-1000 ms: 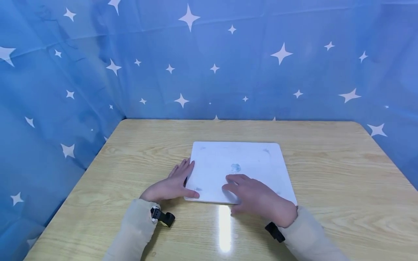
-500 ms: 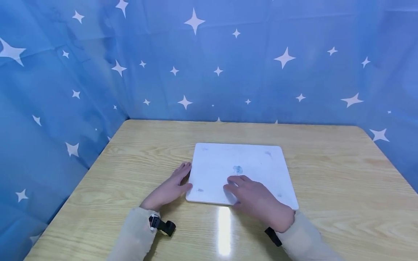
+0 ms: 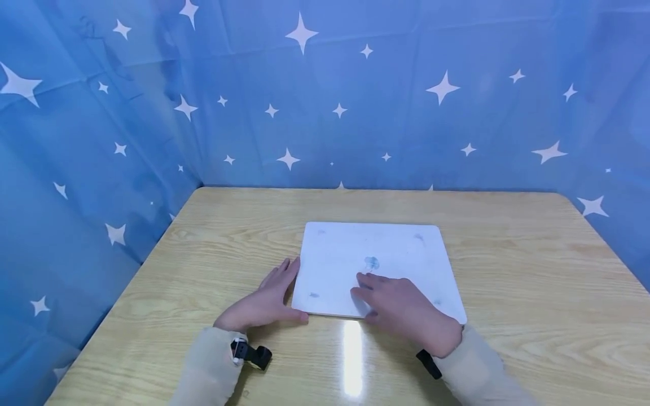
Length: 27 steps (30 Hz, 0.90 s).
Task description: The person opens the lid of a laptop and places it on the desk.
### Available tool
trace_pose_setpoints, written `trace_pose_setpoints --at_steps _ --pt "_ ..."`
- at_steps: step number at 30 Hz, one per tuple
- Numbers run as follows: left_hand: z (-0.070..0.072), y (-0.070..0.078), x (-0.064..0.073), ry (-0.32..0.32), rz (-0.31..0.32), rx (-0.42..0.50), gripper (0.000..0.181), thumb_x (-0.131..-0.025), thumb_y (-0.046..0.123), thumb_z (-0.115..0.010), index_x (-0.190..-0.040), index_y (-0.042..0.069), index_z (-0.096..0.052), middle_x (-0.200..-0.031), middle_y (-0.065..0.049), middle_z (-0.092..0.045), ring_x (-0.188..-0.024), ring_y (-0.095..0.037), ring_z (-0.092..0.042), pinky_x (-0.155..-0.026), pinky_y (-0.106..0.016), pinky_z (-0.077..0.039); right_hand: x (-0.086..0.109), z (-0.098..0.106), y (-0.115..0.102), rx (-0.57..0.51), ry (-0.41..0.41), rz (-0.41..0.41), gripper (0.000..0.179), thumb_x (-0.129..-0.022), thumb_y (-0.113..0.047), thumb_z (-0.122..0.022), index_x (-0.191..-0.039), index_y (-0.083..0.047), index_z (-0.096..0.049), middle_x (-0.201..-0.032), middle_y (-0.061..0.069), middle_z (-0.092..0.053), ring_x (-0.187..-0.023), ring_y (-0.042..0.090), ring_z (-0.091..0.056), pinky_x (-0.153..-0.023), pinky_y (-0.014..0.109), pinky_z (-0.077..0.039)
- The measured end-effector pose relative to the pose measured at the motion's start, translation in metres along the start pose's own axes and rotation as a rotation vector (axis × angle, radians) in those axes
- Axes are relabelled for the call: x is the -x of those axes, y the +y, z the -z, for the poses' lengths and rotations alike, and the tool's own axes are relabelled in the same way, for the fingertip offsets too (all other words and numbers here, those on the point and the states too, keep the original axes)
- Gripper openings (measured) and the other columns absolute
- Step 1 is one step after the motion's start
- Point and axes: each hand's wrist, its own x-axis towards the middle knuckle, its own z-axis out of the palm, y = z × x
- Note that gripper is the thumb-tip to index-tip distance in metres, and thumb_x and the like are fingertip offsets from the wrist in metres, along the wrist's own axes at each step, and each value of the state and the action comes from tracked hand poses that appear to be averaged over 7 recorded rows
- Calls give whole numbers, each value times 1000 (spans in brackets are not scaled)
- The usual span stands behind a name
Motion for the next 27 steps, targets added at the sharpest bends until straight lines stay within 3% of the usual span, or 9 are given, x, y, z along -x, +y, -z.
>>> trace_pose_setpoints --at_steps 4,8,14,20,27 --pt "-9 7 -3 50 -7 -121 116 -65 58 -68 -143 8 1 -149 -7 2 -134 -20 7 -106 -40 -1 0 -4 3 29 60 61 25 -67 -22 -69 -90 -16 -59 -111 8 -60 -98 22 -59 -45 30 -44" --pt "-12 11 -5 109 -21 -176 117 -64 57 -69 -142 0 -3 -149 -13 0 -135 -23 2 -106 -42 -3 -1 -7 6 42 117 81 24 -63 -19 -65 -86 -17 -58 -106 6 -62 -91 19 -61 -42 30 -41" --pt "-14 10 -7 128 -32 -202 120 -63 63 -66 -142 -1 -2 -148 -14 0 -135 -24 1 -106 -42 -4 -1 -6 10 28 107 98 23 -64 -20 -64 -86 -19 -59 -104 2 -61 -88 16 -61 -39 25 -33" --pt "-16 8 -3 122 -12 -207 120 -63 65 -65 -142 -1 -2 -148 -13 0 -135 -24 1 -106 -42 -4 -1 -9 10 -3 110 130 24 -66 -21 -64 -90 -19 -62 -108 3 -61 -100 18 -59 -42 25 -40" --pt "-12 11 -7 113 -12 -202 121 -63 67 -63 -142 1 0 -148 -12 2 -135 -23 3 -107 -40 -3 -2 -7 9 45 139 121 15 -63 -17 -58 -77 -18 -54 -92 -4 -56 -86 13 -60 -36 22 -28"
